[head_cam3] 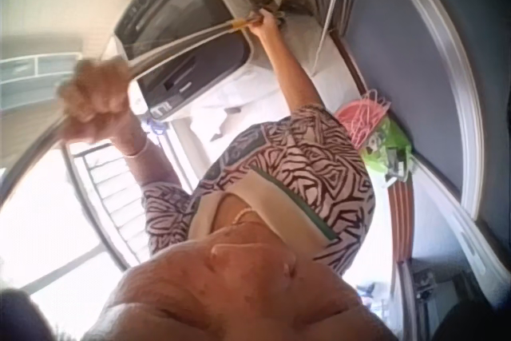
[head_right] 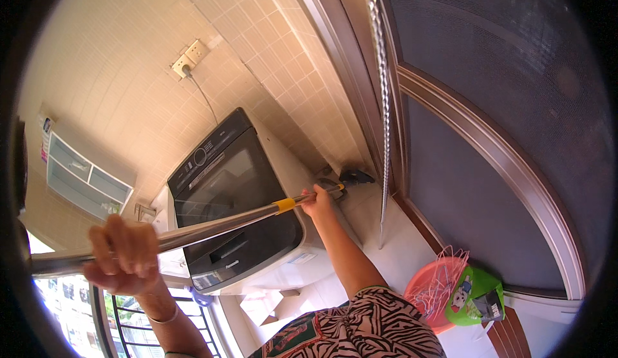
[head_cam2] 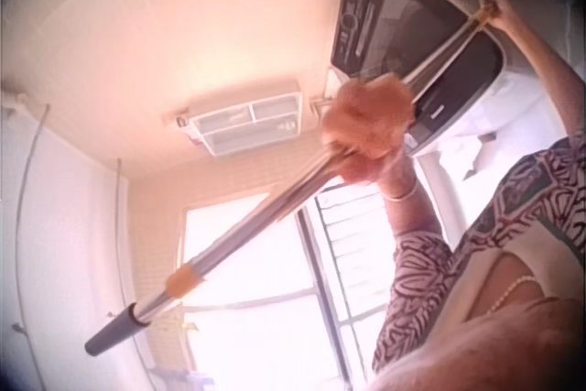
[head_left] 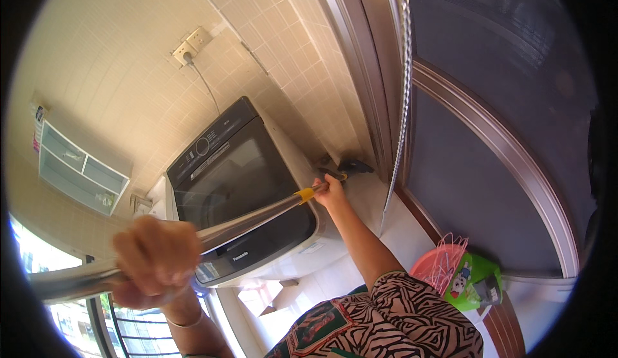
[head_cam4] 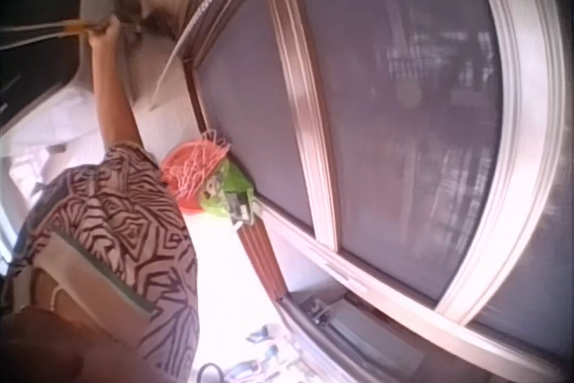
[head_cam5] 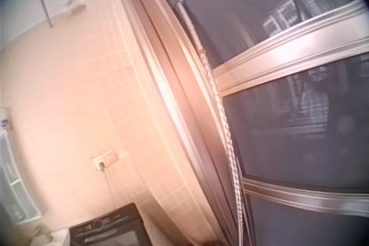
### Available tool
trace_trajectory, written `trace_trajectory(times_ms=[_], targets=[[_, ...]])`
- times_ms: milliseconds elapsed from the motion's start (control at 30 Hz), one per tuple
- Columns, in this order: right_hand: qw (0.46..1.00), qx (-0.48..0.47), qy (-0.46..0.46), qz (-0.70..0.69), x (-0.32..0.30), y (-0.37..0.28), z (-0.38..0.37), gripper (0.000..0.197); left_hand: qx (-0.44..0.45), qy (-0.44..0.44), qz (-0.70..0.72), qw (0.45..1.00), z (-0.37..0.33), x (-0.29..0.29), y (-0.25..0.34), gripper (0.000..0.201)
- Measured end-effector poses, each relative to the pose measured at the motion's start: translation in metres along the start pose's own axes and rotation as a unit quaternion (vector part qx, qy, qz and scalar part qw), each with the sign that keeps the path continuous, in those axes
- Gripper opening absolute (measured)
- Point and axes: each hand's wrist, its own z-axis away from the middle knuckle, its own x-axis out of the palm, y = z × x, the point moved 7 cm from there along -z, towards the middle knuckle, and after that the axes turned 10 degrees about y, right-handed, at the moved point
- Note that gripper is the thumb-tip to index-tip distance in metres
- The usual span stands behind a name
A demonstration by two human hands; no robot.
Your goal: The person sits on a balcony floor and arranges several pairs of shoes and sandals in a neat row along the window ledge. The person then stands, walks to a washing machine area, and uses a long-handled squeegee to wipe the sliding door frame.
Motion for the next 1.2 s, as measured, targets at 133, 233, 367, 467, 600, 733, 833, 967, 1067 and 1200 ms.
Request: trace_trajectory(times_ms=[133,233,367,467,600,733,833,967,1067,1200], targets=[[0.996,0.009,-0.084,-0.042,-0.001,0.029,0.022,0.01,-0.012,-0.03,0.049,0.998,-0.002,-0.026,0.047,0.028],[0.98,0.029,-0.186,-0.064,0.014,0.045,0.033,0.018,0.004,0.032,0.11,0.993,0.006,-0.053,0.073,0.028],[0.975,0.018,-0.211,-0.073,0.027,0.048,0.033,0.03,0.037,0.103,0.132,0.985,0.018,-0.076,0.106,0.028],[0.985,-0.013,-0.163,-0.049,0.024,0.044,0.018,0.034,0.018,0.196,0.102,0.975,0.022,-0.089,0.123,0.021],[0.977,0.023,-0.169,-0.125,0.032,0.026,-0.01,0.052,0.046,0.152,0.121,0.98,0.021,-0.083,0.091,0.023],[0.994,-0.066,-0.062,-0.062,0.021,0.004,-0.032,0.046,0.066,0.099,-0.02,0.993,0.017,-0.07,0.02,0.025],[0.989,-0.053,-0.128,-0.058,0.042,0.023,-0.032,0.042,0.064,0.156,-0.033,0.985,-0.012,-0.102,0.014,0.021],[0.982,0.04,-0.175,-0.053,0.077,0.051,-0.014,0.042,0.049,0.152,-0.003,0.987,-0.04,-0.138,0.04,0.02],[0.972,0.073,-0.213,-0.064,0.101,0.071,0.008,0.042,0.036,0.119,-0.007,0.992,-0.059,-0.152,0.077,0.022],[0.979,0.028,-0.19,-0.064,0.12,0.085,0.024,0.033,0.102,0.261,0.0,0.96,-0.089,-0.19,0.07,0.019]])
